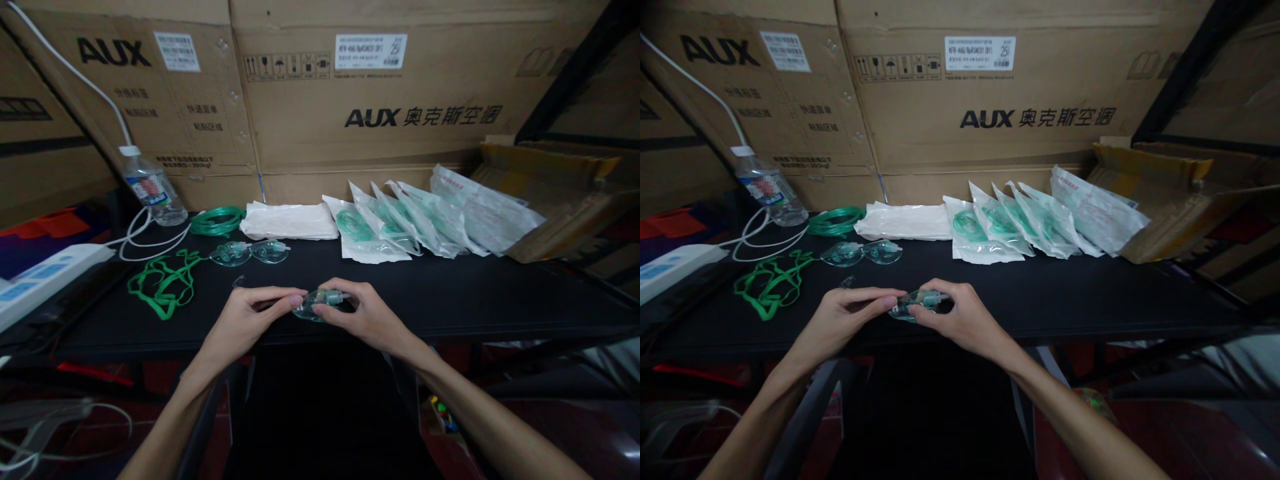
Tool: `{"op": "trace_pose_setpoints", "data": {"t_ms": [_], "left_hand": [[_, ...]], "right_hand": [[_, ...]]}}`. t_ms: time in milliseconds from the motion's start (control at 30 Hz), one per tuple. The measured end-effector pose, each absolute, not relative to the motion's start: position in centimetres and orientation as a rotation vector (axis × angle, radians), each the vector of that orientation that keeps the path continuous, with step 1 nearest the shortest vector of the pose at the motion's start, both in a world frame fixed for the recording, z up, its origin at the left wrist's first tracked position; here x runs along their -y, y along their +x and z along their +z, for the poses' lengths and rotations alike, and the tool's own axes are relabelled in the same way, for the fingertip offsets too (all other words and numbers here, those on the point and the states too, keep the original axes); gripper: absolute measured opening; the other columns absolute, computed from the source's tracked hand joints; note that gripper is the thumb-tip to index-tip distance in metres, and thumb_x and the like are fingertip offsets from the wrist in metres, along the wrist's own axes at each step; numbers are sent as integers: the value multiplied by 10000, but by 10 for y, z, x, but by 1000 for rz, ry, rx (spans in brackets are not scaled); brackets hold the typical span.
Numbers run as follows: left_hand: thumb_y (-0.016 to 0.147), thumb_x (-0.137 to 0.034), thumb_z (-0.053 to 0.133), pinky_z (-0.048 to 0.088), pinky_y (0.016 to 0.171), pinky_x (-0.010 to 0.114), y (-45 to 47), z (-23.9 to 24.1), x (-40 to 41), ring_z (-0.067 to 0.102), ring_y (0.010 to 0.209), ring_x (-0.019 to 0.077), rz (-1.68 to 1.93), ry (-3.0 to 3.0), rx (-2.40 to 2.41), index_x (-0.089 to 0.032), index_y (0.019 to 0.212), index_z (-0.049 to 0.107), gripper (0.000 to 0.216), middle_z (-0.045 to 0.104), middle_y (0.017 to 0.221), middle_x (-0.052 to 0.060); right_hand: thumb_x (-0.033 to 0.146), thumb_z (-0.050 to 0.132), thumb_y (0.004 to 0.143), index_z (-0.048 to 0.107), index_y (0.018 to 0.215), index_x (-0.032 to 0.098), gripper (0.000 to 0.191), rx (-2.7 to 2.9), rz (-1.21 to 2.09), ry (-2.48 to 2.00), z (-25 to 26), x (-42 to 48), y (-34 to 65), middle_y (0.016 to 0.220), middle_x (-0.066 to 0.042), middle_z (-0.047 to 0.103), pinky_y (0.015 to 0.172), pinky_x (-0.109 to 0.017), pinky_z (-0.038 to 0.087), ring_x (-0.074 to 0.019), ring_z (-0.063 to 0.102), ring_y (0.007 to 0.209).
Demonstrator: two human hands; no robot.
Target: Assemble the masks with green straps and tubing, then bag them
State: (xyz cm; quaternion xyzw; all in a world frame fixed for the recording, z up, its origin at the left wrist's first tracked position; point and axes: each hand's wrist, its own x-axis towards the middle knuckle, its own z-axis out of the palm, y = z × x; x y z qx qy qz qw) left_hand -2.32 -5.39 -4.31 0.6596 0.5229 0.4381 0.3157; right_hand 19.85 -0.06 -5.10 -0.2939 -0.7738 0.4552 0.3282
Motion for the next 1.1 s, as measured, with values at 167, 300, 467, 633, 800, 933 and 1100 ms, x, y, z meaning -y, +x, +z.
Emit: {"op": "trace_pose_setpoints", "data": {"t_ms": [167, 300, 467, 633, 800, 933, 1100], "left_hand": [[852, -382, 748, 596, 880, 282, -23, -44, 54, 768, 925, 224, 1160, 1734, -1388, -251, 987, 829, 205, 812, 987, 14], [846, -370, 746, 611, 838, 276, -21, -42, 54, 773, 894, 224, 1171, 1676, -1364, -238, 978, 829, 205, 814, 967, 21], [829, -388, 761, 615, 844, 291, -20, -42, 53, 772, 900, 236, 1171, 1641, -1367, -225, 979, 828, 231, 812, 980, 34], [807, -396, 784, 603, 845, 260, -21, -42, 54, 772, 897, 224, 1164, 1620, -1369, -231, 963, 831, 232, 815, 950, 24], [817, -391, 777, 599, 824, 228, -22, -42, 54, 771, 903, 206, 1158, 1592, -1362, -250, 966, 830, 212, 815, 958, 10], [817, -380, 777, 600, 825, 233, -22, -42, 54, 769, 912, 211, 1182, 1572, -1357, -242, 963, 831, 208, 815, 969, 18], [813, -416, 774, 595, 821, 245, -22, -43, 53, 761, 909, 216, 1166, 1569, -1364, -237, 963, 831, 240, 814, 971, 29]], "right_hand": [[328, 687, 901, 722, 944, 179, 159, 2029, 1166, -780, -51, 1, 198, 870, -7, 701, 744, -258, 454, -164, 612, 804], [334, 692, 891, 729, 935, 180, 164, 2032, 1157, -791, -49, 2, 198, 853, -6, 705, 729, -260, 456, -165, 614, 782], [357, 688, 895, 726, 931, 183, 181, 2024, 1174, -794, -49, 2, 199, 844, -2, 700, 719, -257, 456, -164, 614, 778], [350, 686, 900, 733, 949, 180, 183, 2029, 1184, -788, -48, 2, 199, 865, -7, 710, 722, -256, 451, -165, 611, 786], [347, 674, 918, 726, 985, 191, 178, 2035, 1198, -750, -49, 2, 199, 910, -9, 711, 763, -264, 459, -172, 619, 830], [328, 682, 916, 718, 1020, 198, 171, 2037, 1197, -711, -49, 2, 199, 958, -13, 710, 802, -267, 468, -176, 627, 874], [300, 687, 919, 692, 1079, 207, 185, 2029, 1201, -652, -49, 1, 200, 1049, -22, 697, 878, -280, 472, -183, 633, 961]]}}
